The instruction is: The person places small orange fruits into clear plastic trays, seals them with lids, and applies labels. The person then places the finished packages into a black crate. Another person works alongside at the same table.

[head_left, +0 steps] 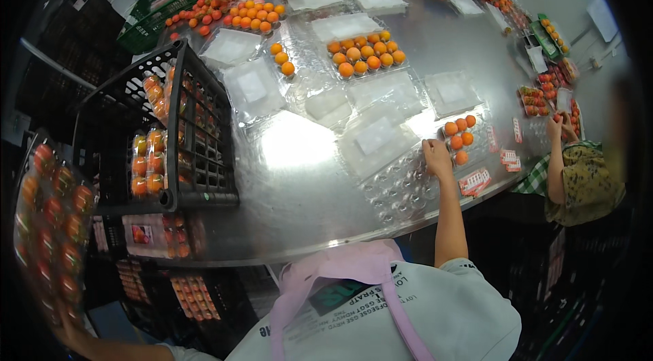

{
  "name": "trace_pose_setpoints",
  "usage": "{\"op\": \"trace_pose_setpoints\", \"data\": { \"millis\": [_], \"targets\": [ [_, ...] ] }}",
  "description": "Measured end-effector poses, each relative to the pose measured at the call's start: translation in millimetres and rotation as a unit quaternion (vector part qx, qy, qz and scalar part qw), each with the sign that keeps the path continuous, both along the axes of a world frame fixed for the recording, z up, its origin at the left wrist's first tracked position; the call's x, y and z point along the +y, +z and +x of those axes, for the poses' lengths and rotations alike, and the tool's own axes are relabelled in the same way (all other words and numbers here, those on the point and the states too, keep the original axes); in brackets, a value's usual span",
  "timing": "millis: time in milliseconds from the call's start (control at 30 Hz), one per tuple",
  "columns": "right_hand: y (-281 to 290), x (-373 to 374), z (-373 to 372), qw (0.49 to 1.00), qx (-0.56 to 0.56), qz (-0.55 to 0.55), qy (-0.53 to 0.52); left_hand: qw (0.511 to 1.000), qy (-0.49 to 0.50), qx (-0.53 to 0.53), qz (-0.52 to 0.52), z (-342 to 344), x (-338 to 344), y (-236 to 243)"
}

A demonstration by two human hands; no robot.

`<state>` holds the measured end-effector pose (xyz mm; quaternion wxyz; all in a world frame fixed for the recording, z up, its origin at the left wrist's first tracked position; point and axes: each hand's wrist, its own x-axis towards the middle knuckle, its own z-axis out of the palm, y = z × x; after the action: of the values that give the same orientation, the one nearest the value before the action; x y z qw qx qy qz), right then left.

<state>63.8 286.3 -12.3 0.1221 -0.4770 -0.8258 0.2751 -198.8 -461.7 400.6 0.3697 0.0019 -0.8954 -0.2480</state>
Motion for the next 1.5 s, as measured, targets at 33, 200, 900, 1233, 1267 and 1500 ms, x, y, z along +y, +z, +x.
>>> {"op": "trace_pose_setpoints", "data": {
  "millis": [33,200,900,1233,1267,1500],
  "targets": [
    [-6.9,0.1,2.9,1.0,0.012,-0.025,0.009,1.0,0.007,0.006,0.002,17.4,6.1,-12.9],
    [-8.8,-55.7,-41.9,0.956,0.073,-0.275,0.076,1.0,-0.011,0.01,0.008,70.1,44.9,-72.6],
    [-5.5,12.8,7.4,0.844,0.265,-0.459,-0.081,0.865,-0.478,-0.129,0.078,139.9,368.2,-222.0],
    [20.7,4.1,47.9,0.644,0.321,-0.686,0.109,0.827,-0.558,-0.049,-0.047,163.7,475.3,-304.1],
    [21.8,8.0,54.8,0.65,0.334,-0.674,0.108,0.877,-0.474,-0.065,-0.05,167.9,480.3,-312.1],
    [34.1,-2.5,68.6,0.791,0.275,-0.535,0.112,0.55,-0.173,-0.591,0.564,182.5,480.4,-408.0]
  ]
}}
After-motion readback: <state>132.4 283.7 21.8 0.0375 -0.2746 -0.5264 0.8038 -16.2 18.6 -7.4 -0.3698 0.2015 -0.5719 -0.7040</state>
